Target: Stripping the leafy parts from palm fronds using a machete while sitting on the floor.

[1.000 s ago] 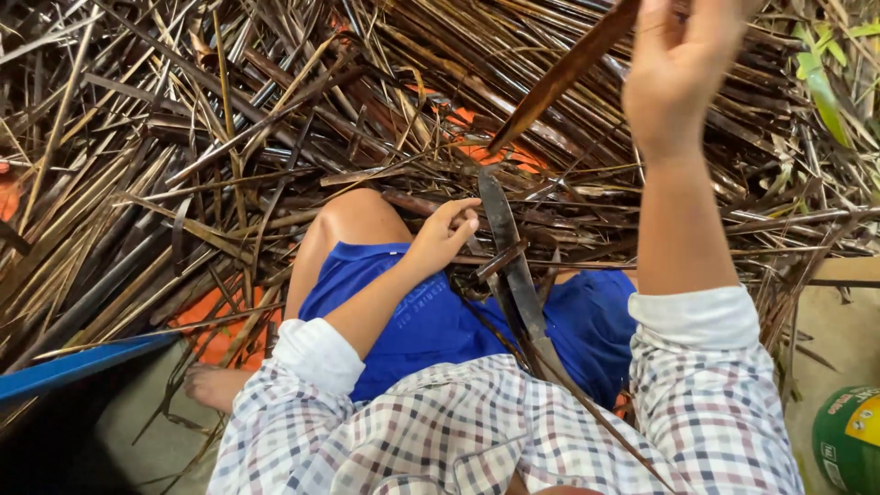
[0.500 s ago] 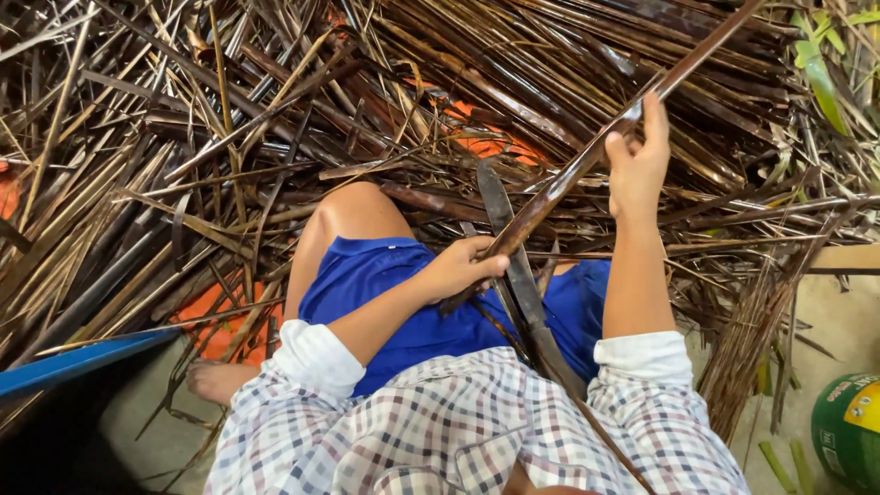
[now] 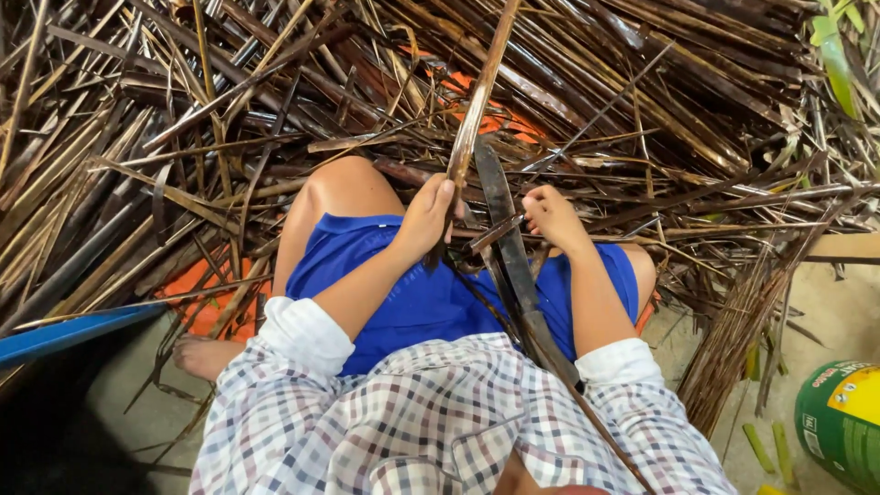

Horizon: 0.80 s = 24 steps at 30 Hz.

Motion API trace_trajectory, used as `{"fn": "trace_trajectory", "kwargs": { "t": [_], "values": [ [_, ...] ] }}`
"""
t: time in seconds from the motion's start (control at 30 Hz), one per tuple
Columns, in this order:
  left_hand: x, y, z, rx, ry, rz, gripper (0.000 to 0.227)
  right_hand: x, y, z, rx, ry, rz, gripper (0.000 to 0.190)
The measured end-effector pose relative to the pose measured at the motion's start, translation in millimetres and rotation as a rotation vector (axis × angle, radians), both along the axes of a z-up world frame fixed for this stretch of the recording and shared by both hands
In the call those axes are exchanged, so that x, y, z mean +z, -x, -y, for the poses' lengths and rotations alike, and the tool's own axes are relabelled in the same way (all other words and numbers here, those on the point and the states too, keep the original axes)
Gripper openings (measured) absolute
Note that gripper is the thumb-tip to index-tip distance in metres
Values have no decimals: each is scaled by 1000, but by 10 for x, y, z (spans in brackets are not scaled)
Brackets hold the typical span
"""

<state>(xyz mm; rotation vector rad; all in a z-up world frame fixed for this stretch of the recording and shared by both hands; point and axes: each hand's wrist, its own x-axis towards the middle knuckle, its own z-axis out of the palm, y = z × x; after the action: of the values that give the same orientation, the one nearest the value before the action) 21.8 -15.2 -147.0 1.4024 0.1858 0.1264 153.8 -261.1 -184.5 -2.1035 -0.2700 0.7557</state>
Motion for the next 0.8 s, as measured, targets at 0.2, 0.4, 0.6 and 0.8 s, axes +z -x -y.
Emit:
{"fn": "trace_trajectory", "kwargs": {
  "t": [0.2,0.4,0.6,0.8],
  "values": [
    [220,-31,-63,103,58,-165,34,158,168,-199,217,286,28,60],
    [-493,-157,-121,127,353,-450,41,59,134,-222,62,158,-97,61],
    [132,-81,-52,93,447,-303,46,7,278,-264,-173,-365,-527,53],
    [264,-63,-92,195,310,-257,40,163,526,-317,-115,-622,-728,68]
  ]
}}
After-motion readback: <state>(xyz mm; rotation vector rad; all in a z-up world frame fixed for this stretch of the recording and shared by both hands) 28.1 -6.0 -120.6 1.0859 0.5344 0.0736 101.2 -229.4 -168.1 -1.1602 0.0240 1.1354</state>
